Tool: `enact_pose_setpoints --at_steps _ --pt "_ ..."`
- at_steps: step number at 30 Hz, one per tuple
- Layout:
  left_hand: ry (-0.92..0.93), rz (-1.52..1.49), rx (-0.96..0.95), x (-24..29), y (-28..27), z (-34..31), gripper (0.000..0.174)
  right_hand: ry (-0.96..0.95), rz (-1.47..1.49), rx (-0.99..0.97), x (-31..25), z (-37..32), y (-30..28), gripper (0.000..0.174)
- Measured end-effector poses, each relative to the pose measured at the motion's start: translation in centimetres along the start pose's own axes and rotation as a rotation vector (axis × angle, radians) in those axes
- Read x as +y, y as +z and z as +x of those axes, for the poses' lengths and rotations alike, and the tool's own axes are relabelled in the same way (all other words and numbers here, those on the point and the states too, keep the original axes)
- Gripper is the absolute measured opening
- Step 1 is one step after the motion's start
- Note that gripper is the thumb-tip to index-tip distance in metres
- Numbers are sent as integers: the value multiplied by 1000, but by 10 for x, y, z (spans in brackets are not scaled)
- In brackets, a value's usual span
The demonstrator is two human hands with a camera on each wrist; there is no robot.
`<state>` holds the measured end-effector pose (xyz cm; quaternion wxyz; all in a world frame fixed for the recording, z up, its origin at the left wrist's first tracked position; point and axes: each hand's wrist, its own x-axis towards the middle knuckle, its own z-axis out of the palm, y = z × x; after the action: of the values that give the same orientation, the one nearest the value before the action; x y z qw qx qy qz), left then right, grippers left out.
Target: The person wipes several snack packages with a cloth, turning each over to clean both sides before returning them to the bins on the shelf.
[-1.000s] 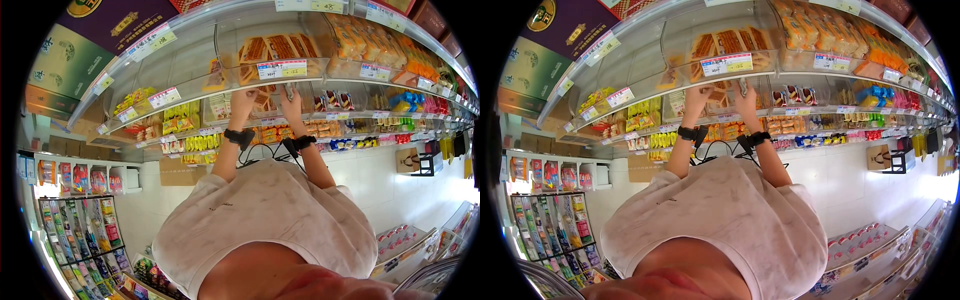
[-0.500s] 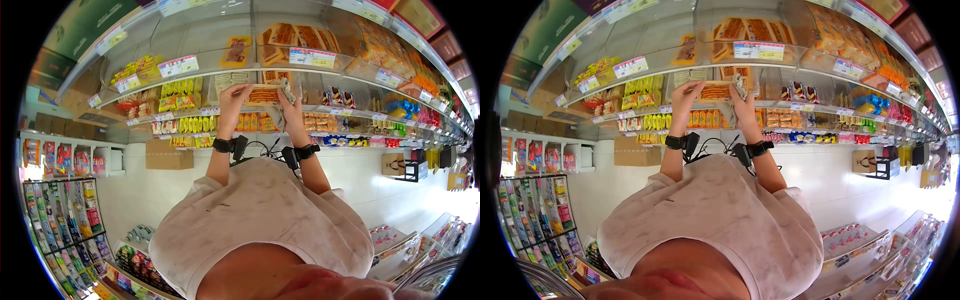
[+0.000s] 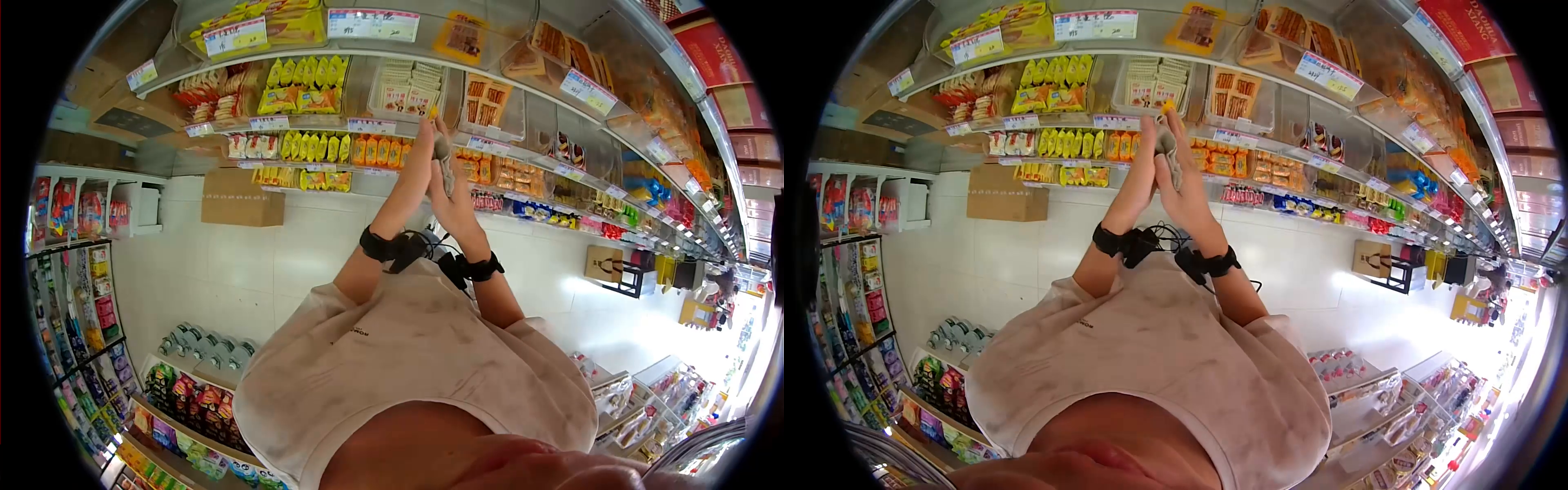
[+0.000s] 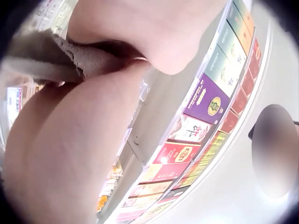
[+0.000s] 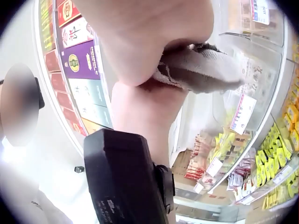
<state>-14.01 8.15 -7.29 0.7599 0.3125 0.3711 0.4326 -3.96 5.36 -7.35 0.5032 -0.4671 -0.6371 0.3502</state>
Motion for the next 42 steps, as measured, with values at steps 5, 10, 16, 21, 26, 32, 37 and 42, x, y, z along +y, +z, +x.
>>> enact_pose_setpoints --at_steps 5,10,16,21,26,32,37,42 --pt "234 300 16 -18 -2 -12 67 -127 -180 122 36 5 4 52" --pt "367 443 -29 -17 0 -24 37 588 370 144 40 9 -31 52" --pt "439 387 129 0 16 -24 28 301 559 294 -12 -10 -53 36" --pt "556 559 134 -8 51 -24 40 122 168 380 -15 -36 -100 26" --pt "372 468 -95 -11 83 -38 33 196 432 489 -43 -46 -131 29" --pt "550 309 50 -19 122 -55 22 333 1004 548 -69 -61 -162 37" --pt "565 294 44 -27 131 -55 26 394 1092 421 -65 -80 -179 47" --pt "601 313 66 -32 143 -60 29 351 1112 465 -84 -90 -185 49"
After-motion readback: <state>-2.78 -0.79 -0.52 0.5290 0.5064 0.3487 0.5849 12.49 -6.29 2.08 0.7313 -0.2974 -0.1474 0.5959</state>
